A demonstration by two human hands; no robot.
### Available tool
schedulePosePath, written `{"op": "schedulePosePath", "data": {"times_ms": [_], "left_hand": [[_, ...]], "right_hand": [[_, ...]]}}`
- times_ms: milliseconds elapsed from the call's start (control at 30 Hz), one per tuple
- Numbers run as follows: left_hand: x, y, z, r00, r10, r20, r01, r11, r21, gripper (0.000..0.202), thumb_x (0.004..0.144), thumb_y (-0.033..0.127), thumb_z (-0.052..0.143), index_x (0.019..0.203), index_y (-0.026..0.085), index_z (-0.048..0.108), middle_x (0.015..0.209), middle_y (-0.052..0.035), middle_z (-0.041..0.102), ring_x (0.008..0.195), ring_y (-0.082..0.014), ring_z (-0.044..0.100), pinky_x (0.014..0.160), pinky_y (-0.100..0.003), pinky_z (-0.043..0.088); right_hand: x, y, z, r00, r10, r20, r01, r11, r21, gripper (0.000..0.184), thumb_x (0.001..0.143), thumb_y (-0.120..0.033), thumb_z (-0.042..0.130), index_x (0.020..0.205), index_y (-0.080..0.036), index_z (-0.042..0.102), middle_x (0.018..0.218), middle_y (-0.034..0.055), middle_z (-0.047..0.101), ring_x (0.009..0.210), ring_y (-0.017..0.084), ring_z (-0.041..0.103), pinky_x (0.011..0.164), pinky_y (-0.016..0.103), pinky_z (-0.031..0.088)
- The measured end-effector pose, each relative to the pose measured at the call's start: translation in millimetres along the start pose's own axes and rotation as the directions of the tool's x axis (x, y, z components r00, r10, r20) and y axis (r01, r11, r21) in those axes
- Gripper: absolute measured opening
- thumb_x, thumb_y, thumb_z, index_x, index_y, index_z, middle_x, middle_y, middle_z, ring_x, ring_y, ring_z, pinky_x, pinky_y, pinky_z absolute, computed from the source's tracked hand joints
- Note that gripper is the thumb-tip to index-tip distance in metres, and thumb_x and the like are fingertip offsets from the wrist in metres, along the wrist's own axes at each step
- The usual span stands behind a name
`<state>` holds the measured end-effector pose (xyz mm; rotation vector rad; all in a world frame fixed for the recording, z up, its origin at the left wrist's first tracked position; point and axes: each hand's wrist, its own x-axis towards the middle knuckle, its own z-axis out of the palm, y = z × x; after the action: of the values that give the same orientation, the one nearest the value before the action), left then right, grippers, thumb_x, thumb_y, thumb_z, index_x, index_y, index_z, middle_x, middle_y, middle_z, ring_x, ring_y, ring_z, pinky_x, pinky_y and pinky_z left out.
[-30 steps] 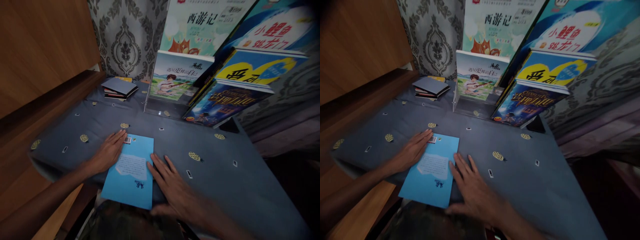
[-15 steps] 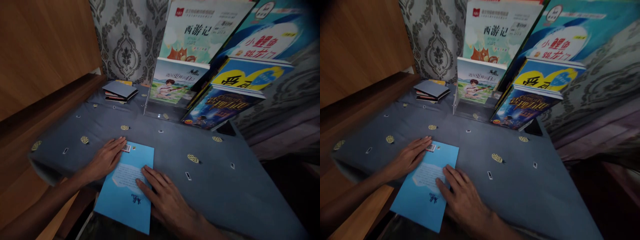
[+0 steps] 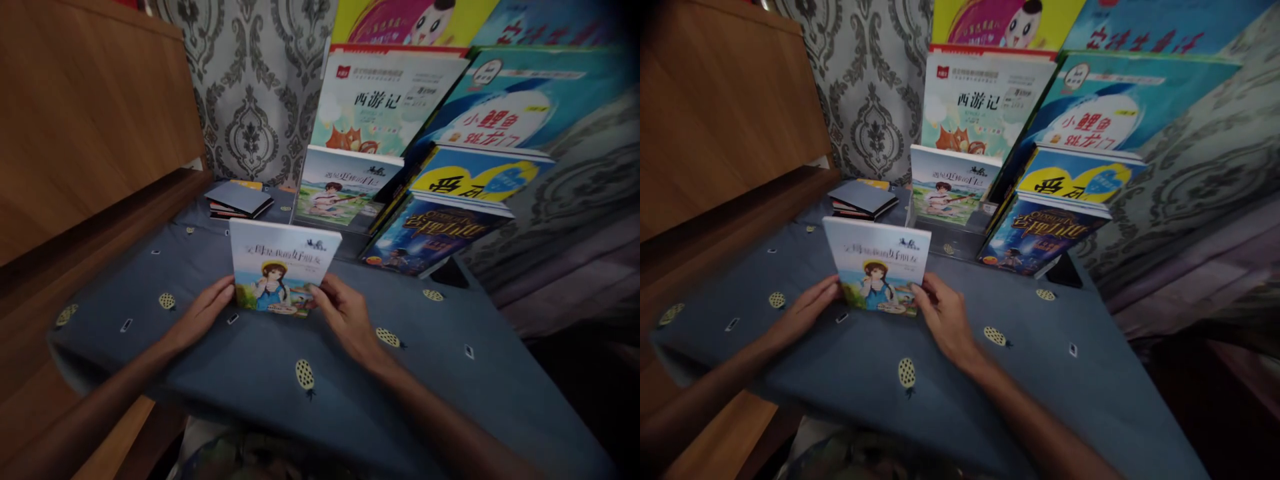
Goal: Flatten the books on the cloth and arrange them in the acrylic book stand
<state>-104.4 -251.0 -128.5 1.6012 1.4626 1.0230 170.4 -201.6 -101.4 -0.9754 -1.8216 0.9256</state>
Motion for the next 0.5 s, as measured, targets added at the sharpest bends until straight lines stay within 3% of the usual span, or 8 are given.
{"op": "schedulePosePath", "data": {"times_ms": [100,200,267,367,500], "left_hand": [[9,-6,10.9,0.997,0.074,-0.022,-0.075,0.996,-0.046,0.06,0.096,0.055,0.048,0.144,0.019,0.045,0.122,-0.0104,0.071,0.111,-0.0267,0.067,0.096,-0.042,0.056],[16,-8,13.8,0.996,0.084,-0.003,-0.084,0.996,0.013,0.051,0.097,0.051,0.046,0.137,0.018,0.049,0.102,-0.008,0.073,0.09,-0.0229,0.069,0.081,-0.037,0.058],[18,-8,11.2,0.994,0.085,-0.061,-0.072,0.978,0.195,0.044,0.098,0.048,0.045,0.129,0.019,0.055,0.094,-0.0057,0.07,0.084,-0.0217,0.066,0.078,-0.037,0.056],[18,-9,5.2,0.976,0.178,-0.125,-0.098,0.873,0.477,0.038,0.098,0.045,0.046,0.123,0.02,0.06,0.097,-0.0066,0.064,0.091,-0.0237,0.062,0.085,-0.04,0.054],[22,-13,0.9,0.968,0.245,-0.063,-0.169,0.812,0.559,0.034,0.098,0.039,0.044,0.12,0.02,0.06,0.108,-0.0093,0.063,0.103,-0.0262,0.06,0.094,-0.044,0.051]], "right_hand": [[17,14,4,0.999,0.038,0.014,-0.039,0.994,0.1,0.036,0.093,-0.052,0.057,0.104,-0.02,0.069,0.091,0.0049,0.076,0.061,0.015,0.065,0.061,0.03,0.058],[30,27,5,0.99,0.108,0.089,-0.116,0.988,0.1,0.043,0.091,-0.06,0.056,0.095,-0.018,0.067,0.075,0.0026,0.072,0.053,0.015,0.061,0.05,0.026,0.051],[34,34,4,0.98,0.153,0.127,-0.15,0.988,-0.028,0.041,0.091,-0.057,0.055,0.092,-0.018,0.067,0.069,0.0017,0.07,0.054,0.016,0.061,0.05,0.026,0.048],[33,42,5,0.98,0.178,0.085,-0.139,0.929,-0.342,0.028,0.09,-0.043,0.06,0.1,-0.018,0.07,0.071,0.0028,0.071,0.062,0.019,0.064,0.06,0.03,0.05],[27,48,8,0.987,0.141,0.077,-0.082,0.853,-0.515,0.026,0.09,-0.031,0.06,0.111,-0.019,0.07,0.086,0.0055,0.074,0.074,0.022,0.069,0.071,0.032,0.052]]}}
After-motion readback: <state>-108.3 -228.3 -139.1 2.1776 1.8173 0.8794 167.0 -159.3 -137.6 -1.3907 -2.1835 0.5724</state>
